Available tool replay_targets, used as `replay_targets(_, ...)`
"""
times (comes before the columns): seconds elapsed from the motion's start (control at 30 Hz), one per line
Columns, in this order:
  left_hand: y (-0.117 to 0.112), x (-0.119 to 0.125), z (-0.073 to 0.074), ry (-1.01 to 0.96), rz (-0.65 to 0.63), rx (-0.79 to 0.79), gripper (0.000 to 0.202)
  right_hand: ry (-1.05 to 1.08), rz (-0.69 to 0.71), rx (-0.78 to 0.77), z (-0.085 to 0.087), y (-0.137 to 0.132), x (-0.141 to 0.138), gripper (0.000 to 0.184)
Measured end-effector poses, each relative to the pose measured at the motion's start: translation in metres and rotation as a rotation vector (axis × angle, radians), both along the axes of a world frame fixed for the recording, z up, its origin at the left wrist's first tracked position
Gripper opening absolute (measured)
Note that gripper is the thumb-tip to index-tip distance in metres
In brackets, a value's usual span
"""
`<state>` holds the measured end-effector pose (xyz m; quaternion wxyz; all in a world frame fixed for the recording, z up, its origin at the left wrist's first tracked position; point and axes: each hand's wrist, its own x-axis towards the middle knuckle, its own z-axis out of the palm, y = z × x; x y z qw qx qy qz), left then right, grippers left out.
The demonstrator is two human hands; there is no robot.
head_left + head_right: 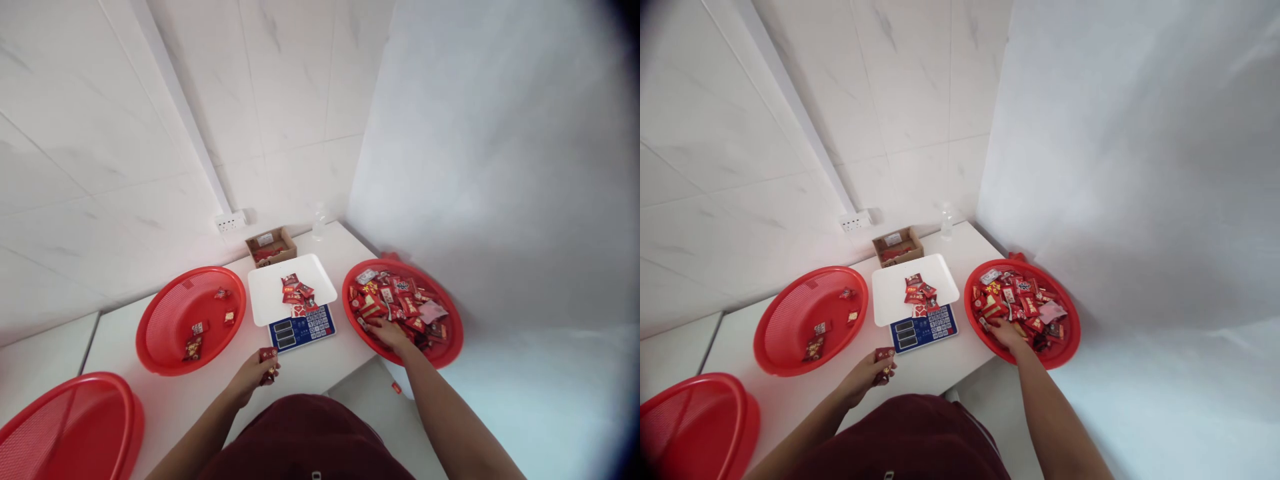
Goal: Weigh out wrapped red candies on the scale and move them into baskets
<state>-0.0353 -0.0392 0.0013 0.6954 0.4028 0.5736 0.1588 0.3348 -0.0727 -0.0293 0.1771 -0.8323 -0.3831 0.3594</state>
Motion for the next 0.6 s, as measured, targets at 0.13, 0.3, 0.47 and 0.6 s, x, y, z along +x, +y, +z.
replay_targets(0.13,0.000,-0.004,-0.005,0.017,0.005,-0.005,0.058,0.059,-0.035,0.055,-0.010,0.002,0.002,0.035)
replay_targets(0.3,0.002,-0.008,-0.010,0.033,0.001,-0.006,0.062,-0.052,-0.079,0.224,-0.016,0.013,0.019,0.041)
replay_targets(0.47,0.003,-0.004,-0.005,0.037,-0.017,-0.011,0.061,-0.176,-0.090,0.222,-0.013,0.004,0.056,0.047)
replay_targets(0.6,0.003,-0.001,-0.003,0.044,-0.026,-0.016,0.061,-0.234,0.002,0.058,-0.022,-0.020,0.071,0.028)
